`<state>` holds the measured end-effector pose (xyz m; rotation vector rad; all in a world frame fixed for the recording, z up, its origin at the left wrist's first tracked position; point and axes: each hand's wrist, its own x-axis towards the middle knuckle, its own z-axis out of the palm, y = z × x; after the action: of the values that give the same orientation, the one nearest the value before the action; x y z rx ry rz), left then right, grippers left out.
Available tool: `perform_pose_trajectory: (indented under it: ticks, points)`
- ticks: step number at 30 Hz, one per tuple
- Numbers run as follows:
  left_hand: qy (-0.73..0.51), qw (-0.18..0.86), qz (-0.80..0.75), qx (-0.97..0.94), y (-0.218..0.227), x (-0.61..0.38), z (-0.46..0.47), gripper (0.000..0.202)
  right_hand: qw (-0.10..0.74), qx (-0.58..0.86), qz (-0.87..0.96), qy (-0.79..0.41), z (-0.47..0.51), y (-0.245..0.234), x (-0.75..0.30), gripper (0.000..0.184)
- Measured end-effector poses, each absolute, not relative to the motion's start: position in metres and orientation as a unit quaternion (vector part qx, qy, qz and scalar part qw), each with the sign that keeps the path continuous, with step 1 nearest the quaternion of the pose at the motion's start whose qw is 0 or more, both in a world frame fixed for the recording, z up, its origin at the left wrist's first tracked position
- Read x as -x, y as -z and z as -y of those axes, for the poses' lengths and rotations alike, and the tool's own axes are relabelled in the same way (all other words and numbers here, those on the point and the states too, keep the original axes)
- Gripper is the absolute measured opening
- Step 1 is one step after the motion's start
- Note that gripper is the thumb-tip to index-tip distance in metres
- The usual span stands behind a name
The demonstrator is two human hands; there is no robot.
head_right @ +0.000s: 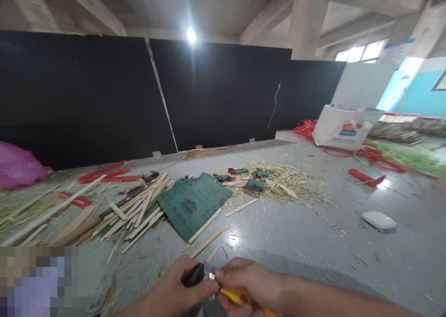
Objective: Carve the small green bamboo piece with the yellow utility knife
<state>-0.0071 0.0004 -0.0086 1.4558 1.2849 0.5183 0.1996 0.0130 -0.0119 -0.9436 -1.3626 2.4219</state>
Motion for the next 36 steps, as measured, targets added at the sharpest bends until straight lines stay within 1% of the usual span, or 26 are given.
perform_pose_trajectory:
  ticks: [3,5,8,11,14,19,24,31,33,36]
  points:
    - [-0.207,0.534,-0.532,-0.624,0.011,0.005,-0.003,0.067,0.154,0.334,0.478,-0.797,-0.009,0.014,-0.197,0.062]
    - [-0.206,0.548,-0.499,-0.639,0.012,0.005,-0.005,0.068,0.178,0.343,0.496,-0.778,-0.004,0.015,-0.195,0.065]
    - [-0.205,0.576,-0.436,-0.660,0.009,0.005,-0.006,0.063,0.218,0.362,0.495,-0.759,0.003,0.016,-0.191,0.066]
    - [-0.210,0.567,-0.428,-0.672,0.006,0.006,-0.005,0.058,0.253,0.366,0.478,-0.757,0.007,0.019,-0.187,0.070]
    - [-0.212,0.544,-0.451,-0.675,0.007,0.005,-0.003,0.059,0.267,0.376,0.478,-0.748,0.009,0.022,-0.184,0.072]
    - [-0.249,0.480,-0.549,-0.637,0.014,-0.001,-0.001,0.062,0.273,0.432,0.423,-0.748,0.008,0.014,-0.182,0.070]
    - [-0.280,0.492,-0.574,-0.591,0.025,-0.001,-0.002,0.066,0.268,0.429,0.439,-0.743,0.003,0.010,-0.183,0.068]
    - [-0.290,0.541,-0.563,-0.553,0.039,0.003,-0.003,0.078,0.309,0.443,0.426,-0.725,0.005,0.029,-0.180,0.071]
    - [-0.283,0.536,-0.569,-0.556,0.040,0.004,-0.002,0.079,0.349,0.457,0.415,-0.705,0.001,0.029,-0.183,0.071]
    - [-0.273,0.527,-0.579,-0.559,0.038,0.007,-0.001,0.073,0.441,0.472,0.394,-0.654,-0.018,0.023,-0.193,0.067]
